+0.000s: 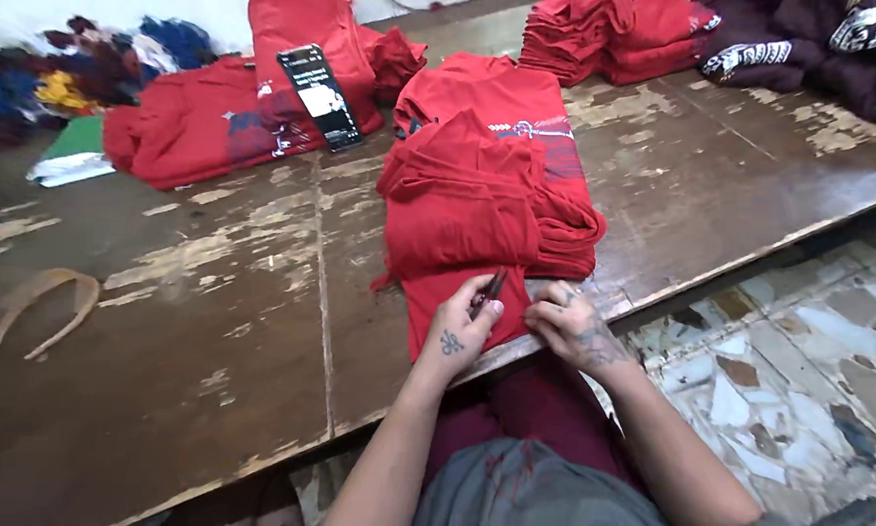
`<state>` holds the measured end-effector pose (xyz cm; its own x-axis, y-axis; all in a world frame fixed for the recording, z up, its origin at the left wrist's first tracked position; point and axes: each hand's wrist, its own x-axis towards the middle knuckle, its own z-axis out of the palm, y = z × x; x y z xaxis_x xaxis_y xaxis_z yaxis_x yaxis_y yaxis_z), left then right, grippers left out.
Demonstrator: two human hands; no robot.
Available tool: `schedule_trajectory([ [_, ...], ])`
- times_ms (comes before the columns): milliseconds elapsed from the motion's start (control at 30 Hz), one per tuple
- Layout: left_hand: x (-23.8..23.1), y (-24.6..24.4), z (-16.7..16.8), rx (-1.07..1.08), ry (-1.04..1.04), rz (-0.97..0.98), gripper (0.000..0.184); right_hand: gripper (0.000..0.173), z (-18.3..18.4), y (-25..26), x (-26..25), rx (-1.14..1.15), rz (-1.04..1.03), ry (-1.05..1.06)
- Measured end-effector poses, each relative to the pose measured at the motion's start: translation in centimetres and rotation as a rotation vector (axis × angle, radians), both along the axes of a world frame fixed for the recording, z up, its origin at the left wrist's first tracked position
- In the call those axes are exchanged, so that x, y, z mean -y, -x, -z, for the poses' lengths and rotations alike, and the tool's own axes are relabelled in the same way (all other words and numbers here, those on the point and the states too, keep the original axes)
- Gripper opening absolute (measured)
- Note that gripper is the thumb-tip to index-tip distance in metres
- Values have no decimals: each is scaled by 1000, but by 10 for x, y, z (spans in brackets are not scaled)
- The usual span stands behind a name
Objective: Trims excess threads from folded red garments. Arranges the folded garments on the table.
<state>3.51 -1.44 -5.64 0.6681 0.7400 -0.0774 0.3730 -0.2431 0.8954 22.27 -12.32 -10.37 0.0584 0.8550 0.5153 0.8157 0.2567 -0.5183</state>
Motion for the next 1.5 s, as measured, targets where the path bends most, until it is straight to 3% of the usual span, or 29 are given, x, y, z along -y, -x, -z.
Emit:
schedule_trajectory([
  [100, 0, 10, -7, 40, -38, 43, 42, 21, 1, -22, 21, -186, -66, -78],
  [167, 2, 18, -11, 43, -130, 96, 43, 31, 1, -38, 41, -292, -182, -5],
  [300, 8, 25, -24, -263, -351, 228, 47, 62, -3, -44, 59, -177, -247, 116],
  [400, 8, 24, -31, -377, -340, 325, 35, 55, -16, -32, 48, -85, -140, 127],
  [467, 3, 26, -30, -229, -315, 255, 34, 53, -26, -21, 36, -75, -81, 156],
  [533, -8, 22, -33, -46, -320, 14, 45, 55, -27, -13, 22, -71, -65, 152],
  [600, -36, 16, -50, 111, -266, -256, 64, 54, -20, -6, 7, -18, -61, 142],
  [667, -79, 11, -79, 196, -156, -392, 85, 42, -9, -2, -1, 55, -53, 109],
  [733, -108, 7, -99, 205, -168, -414, 83, 27, -3, -5, -1, 55, -56, 38],
  [767, -106, 3, -103, 194, -226, -356, 71, 25, 0, -9, 0, 27, -55, -6],
  [833, -75, -6, -95, 76, -364, -150, 42, 24, 5, -11, 2, -45, -42, -88],
  [933, -17, -7, -64, -373, -316, 276, 44, 23, 6, -7, 3, -72, -22, -148],
  [1000, -6, -6, -45, -493, -250, 397, 35, 25, 4, -7, 1, -44, -25, -128],
  [1167, -11, 2, -41, -270, -353, 328, 31, 32, -12, -3, -10, 10, -83, -3],
  [1233, -13, -4, -46, -177, -317, 283, 31, 25, -16, -1, -19, -22, -108, -9],
  [1300, -16, -15, -37, 7, -108, 136, 27, 19, -16, -3, -25, -237, -183, 10],
  [1400, -19, -26, -14, 157, 248, -104, 25, 34, -16, -11, -26, -600, -322, 93],
  [1433, -19, -28, -7, 156, 302, -112, 27, 39, -15, -12, -23, -605, -312, 118],
  [1500, -17, -30, -1, 157, 349, -107, 28, 39, -14, -7, -18, -404, -180, 135],
])
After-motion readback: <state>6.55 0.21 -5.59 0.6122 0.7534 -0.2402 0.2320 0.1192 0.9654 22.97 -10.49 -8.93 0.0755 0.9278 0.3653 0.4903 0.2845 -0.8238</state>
